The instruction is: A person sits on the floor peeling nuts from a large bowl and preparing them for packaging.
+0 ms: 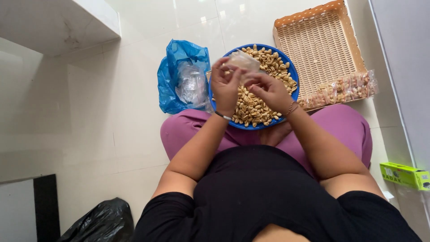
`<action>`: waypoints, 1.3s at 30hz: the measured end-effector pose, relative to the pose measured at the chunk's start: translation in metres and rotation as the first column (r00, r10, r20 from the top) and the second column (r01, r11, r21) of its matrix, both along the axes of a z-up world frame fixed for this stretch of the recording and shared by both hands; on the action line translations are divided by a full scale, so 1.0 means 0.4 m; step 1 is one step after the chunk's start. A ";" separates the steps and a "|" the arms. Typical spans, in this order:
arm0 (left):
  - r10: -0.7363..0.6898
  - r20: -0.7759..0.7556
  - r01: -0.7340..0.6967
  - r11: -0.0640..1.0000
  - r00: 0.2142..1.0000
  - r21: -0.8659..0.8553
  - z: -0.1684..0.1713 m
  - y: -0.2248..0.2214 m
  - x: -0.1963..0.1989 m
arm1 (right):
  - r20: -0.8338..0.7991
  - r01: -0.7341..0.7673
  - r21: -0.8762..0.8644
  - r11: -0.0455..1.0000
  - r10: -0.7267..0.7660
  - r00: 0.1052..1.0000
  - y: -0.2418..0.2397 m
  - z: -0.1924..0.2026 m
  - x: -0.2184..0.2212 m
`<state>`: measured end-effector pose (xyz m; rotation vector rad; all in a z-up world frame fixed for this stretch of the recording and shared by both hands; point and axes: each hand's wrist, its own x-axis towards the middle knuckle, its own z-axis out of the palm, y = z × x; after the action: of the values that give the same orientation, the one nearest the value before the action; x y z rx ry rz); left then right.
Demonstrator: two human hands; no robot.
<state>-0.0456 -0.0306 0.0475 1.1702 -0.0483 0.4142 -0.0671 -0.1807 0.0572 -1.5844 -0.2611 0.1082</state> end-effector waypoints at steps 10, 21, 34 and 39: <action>0.021 -0.204 0.057 0.928 0.979 0.368 -0.079 0.000 -0.018 | 0.063 0.150 -0.046 0.988 -0.147 0.987 -0.080 -0.054 0.015; -0.216 -0.395 0.398 0.788 0.893 0.469 -0.042 -0.013 -0.045 | 0.238 0.070 -0.634 0.770 0.108 0.965 -0.127 -0.003 0.022; -0.389 -0.485 0.587 0.720 0.784 0.372 -0.077 0.039 -0.021 | 0.062 -0.171 -0.434 0.885 0.219 0.974 -0.120 -0.009 0.012; -0.256 -0.509 0.519 0.704 0.822 0.484 -0.053 0.036 -0.030 | 0.221 0.092 -0.619 0.780 0.061 0.973 -0.105 0.009 0.023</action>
<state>-0.0577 -0.0160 0.0264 1.8230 -0.0749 -0.2800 -0.0579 -0.2225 0.0608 -2.2770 -0.4228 -0.0078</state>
